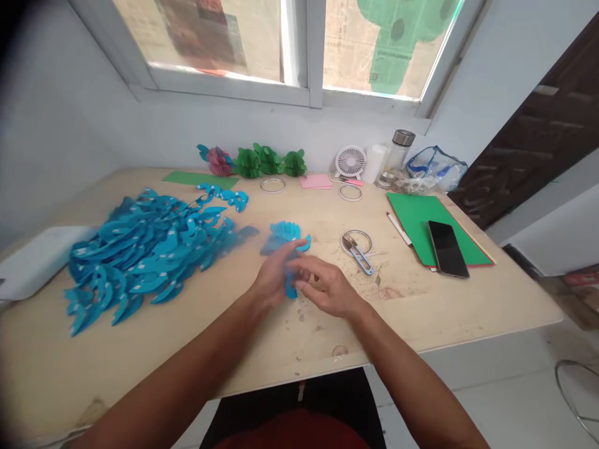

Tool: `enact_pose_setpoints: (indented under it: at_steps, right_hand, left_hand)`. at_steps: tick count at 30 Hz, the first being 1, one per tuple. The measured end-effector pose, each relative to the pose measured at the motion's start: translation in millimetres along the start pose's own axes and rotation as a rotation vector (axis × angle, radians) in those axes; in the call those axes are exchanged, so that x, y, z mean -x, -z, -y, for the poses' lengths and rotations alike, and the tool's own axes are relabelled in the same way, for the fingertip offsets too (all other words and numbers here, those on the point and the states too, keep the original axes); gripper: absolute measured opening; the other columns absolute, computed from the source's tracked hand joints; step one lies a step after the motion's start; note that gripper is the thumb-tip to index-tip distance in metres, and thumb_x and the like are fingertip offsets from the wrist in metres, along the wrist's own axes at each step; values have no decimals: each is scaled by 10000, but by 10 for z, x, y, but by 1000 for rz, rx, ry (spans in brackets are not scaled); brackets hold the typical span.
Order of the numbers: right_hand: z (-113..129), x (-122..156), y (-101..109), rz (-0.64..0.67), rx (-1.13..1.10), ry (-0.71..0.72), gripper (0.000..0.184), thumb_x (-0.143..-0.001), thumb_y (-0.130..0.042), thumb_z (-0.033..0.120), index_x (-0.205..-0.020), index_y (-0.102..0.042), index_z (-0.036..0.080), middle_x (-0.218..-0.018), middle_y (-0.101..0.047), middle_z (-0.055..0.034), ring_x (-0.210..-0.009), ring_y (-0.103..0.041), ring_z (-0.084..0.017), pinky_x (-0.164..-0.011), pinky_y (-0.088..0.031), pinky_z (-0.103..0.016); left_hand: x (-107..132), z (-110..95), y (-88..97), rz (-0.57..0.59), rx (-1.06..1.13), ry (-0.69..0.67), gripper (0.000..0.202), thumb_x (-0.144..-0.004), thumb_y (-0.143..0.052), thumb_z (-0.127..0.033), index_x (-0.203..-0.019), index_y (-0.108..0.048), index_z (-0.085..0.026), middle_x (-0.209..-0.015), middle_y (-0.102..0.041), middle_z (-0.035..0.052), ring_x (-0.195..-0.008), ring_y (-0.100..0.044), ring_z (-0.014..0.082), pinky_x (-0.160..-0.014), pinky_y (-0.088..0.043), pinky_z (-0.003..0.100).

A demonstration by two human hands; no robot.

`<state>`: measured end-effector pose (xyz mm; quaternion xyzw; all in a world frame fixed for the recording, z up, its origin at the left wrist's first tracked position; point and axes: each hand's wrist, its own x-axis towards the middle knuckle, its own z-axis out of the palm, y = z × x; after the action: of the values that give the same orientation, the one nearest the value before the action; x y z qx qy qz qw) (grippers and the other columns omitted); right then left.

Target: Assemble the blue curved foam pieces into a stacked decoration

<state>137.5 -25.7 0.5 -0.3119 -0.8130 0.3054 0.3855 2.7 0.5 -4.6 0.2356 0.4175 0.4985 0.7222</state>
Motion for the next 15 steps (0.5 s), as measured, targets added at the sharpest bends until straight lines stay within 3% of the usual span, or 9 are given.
enact_pose_setpoints:
  at_steps: [6,15]
  right_hand:
    - [3,10,3,36,131,70,363,-852,-482,161,-1202,-523,248,-927,-663,-35,-861,-598,-154,-808,-468,-309]
    - [-17,13,11,40,264,107,308,-876,-449,186,-1167,-539,234,-942,-691,-30,-888,-632,-158,-810,-481,-309]
  left_hand:
    - [38,-31,-17,56,-13,-14,378,-698,-621,-407,-976,-582,-154,-538,-533,-30,-389,-439,73,-380,-307,178]
    - [25,-10,-2,53,-16,-13,364,-724,-594,-396,-998,-586,-156,-586,-578,2,-444,-495,88,-403,-334,174]
